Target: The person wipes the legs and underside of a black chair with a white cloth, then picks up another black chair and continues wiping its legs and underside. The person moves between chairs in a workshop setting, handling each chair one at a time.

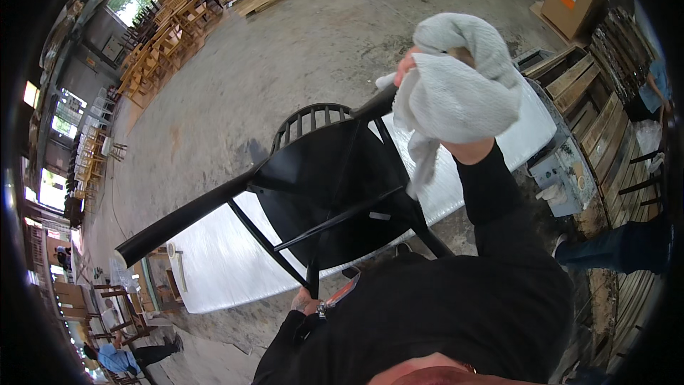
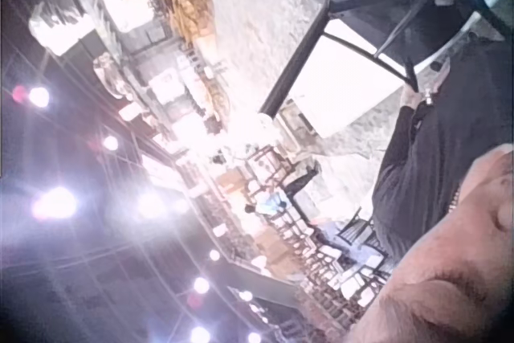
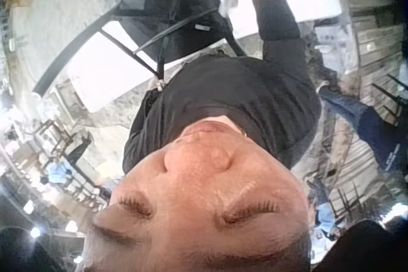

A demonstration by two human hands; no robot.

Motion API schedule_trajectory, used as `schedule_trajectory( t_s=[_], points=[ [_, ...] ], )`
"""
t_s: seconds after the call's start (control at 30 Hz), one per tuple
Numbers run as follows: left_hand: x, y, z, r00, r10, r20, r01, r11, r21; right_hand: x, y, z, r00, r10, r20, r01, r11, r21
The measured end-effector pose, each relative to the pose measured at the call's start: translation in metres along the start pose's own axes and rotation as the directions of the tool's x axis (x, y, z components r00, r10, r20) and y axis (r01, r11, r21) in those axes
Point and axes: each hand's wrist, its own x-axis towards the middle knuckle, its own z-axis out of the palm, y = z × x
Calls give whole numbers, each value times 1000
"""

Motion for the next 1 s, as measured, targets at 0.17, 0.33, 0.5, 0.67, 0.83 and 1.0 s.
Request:
schedule_trajectory(
  t_s=[0.17,0.33,0.5,0.67,0.83,1.0],
  points=[
    [-2,-18,14,999,-42,24,42,999,8,14,-28,-10,992,125,32,-129,967,218],
    [-1,-29,23,999,-41,-2,40,999,-34,27,-64,-9,973,224,49,-226,974,33],
    [-3,-21,28,998,-27,-52,24,999,-46,5,-66,13,991,-109,-82,102,991,-92],
    [-16,-10,31,995,-45,-92,43,999,-25,-20,-60,4,967,75,-242,-81,997,-16],
    [-26,1,31,995,45,-87,-45,999,5,-38,48,16,977,136,-163,-115,985,132],
    [-28,5,22,980,165,-115,-172,984,-52,-74,129,1,958,229,-174,-255,956,-147]
  ],
)
